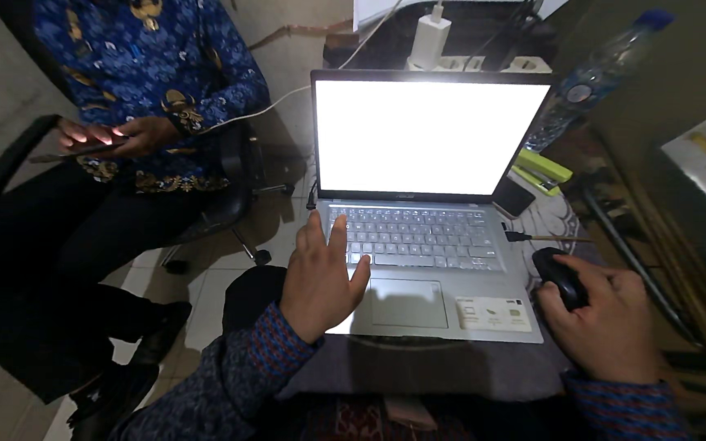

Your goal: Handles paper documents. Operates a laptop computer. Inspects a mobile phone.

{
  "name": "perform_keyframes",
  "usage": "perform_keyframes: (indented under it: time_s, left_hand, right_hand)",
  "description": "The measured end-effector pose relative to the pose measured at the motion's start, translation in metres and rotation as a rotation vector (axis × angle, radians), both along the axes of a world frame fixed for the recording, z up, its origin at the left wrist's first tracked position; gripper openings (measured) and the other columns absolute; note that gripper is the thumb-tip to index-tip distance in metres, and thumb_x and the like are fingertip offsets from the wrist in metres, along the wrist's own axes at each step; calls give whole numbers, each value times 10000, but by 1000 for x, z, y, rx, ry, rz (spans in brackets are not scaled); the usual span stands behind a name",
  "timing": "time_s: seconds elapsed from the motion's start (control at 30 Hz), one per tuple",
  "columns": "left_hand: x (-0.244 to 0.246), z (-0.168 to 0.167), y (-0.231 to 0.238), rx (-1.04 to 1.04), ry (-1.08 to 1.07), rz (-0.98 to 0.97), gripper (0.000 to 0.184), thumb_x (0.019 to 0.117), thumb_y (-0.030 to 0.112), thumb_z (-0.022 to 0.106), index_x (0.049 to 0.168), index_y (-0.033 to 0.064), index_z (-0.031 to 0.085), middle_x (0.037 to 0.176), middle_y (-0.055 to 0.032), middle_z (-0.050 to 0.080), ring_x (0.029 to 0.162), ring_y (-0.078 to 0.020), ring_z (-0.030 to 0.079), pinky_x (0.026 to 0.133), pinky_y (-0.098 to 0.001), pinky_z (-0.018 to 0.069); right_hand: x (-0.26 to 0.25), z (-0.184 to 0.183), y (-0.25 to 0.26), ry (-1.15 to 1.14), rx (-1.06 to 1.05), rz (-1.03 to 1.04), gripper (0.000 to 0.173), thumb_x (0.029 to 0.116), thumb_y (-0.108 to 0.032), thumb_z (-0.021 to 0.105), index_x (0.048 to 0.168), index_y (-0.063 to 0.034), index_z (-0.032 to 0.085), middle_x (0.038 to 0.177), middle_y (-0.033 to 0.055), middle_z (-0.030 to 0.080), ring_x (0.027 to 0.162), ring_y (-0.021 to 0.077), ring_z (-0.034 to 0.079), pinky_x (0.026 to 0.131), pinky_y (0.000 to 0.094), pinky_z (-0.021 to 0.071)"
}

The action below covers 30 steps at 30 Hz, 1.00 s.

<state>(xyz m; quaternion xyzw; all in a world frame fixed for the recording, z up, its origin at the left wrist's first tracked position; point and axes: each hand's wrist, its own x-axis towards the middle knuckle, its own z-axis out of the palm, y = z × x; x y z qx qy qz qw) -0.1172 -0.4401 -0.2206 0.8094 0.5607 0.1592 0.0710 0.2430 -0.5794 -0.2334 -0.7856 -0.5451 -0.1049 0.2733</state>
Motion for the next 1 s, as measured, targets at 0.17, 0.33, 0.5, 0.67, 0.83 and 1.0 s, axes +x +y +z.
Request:
perform_keyframes:
  time_s: [0.17,0.33,0.5,0.67,0.83,1.0]
  left_hand:
    - [0,1,0,-1,13,-4,784,943,644,408,1510,109,495,1550,-295,375,1320,-436,494,942,-503,534]
    - [0,2,0,-13,4,-1,782,939,644,416,1508,112,498,1547,-296,380,1318,-437,496,946,-505,533]
    - [0,2,0,-19,1,4,774,939,641,418,1504,119,506,1553,-289,375,1310,-426,502,936,-497,536]
    - [0,2,0,-23,8,5,779,935,644,418,1507,121,499,1548,-291,380,1311,-430,501,935,-502,536]
    - [0,2,0,-18,15,6,780,937,644,413,1511,121,495,1548,-293,380,1318,-431,499,931,-501,538]
    - [0,1,0,-6,8,3,785,934,646,417,1507,116,502,1541,-293,390,1307,-434,505,930,-502,536]
  right_hand:
    - [-1,1,0,2,-4,-10,508,865,-400,574,1264,-112,698,1178,289,597,1029,434,595,832,588,487]
    - [-1,1,0,3,1,-7,516,860,-406,573,1259,-103,698,1169,288,596,1017,433,593,824,588,485]
    - [-1,1,1,-3,11,4,508,857,-399,578,1248,-100,704,1146,282,599,990,420,594,809,568,487]
    - [-1,1,0,1,-2,-8,516,860,-411,580,1263,-113,700,1158,280,601,999,419,599,812,570,493]
    - [0,0,0,8,3,0,522,869,-415,579,1284,-119,693,1171,288,600,1012,426,599,826,582,492]
    - [1,-1,1,0,4,31,526,896,-441,577,1300,-120,685,1189,258,622,1050,416,607,862,572,500]
